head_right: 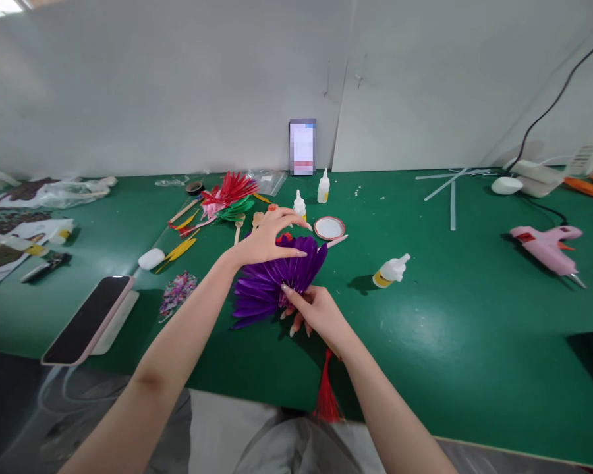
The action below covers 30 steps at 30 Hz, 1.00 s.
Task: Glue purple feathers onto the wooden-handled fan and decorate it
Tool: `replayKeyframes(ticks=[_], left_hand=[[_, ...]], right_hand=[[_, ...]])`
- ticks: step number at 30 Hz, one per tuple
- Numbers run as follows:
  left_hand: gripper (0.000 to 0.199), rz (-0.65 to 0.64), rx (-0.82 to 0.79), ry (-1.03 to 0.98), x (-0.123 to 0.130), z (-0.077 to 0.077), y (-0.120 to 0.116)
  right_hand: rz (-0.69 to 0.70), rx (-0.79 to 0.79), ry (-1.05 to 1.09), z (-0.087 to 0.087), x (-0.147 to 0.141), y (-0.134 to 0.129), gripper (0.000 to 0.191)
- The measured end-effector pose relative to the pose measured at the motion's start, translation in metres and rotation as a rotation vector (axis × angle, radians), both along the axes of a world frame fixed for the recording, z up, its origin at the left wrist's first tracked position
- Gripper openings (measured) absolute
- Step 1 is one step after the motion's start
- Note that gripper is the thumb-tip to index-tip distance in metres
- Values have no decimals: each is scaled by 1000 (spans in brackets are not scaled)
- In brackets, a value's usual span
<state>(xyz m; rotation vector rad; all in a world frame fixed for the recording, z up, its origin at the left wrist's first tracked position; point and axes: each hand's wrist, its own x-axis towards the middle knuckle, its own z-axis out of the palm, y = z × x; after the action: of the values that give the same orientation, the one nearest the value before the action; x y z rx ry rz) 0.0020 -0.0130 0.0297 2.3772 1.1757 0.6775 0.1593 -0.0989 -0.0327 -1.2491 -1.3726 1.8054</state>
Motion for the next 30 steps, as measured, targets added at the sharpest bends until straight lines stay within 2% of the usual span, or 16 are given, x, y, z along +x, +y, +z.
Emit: replayKeyframes(ticks=[4, 9, 18, 30], left_hand=[[26, 5, -9, -51, -6, 4, 5], [23, 114, 17, -70, -11, 3, 8], [20, 28, 11, -40, -1, -1, 5], [17, 13, -24, -49, -1, -3, 5]], right_hand=[[21, 10, -8, -1, 0, 1, 43], [26, 3, -14, 0, 0, 2, 41], [19, -1, -1, -1, 1, 1, 41], [16, 17, 3, -3, 0, 2, 44]])
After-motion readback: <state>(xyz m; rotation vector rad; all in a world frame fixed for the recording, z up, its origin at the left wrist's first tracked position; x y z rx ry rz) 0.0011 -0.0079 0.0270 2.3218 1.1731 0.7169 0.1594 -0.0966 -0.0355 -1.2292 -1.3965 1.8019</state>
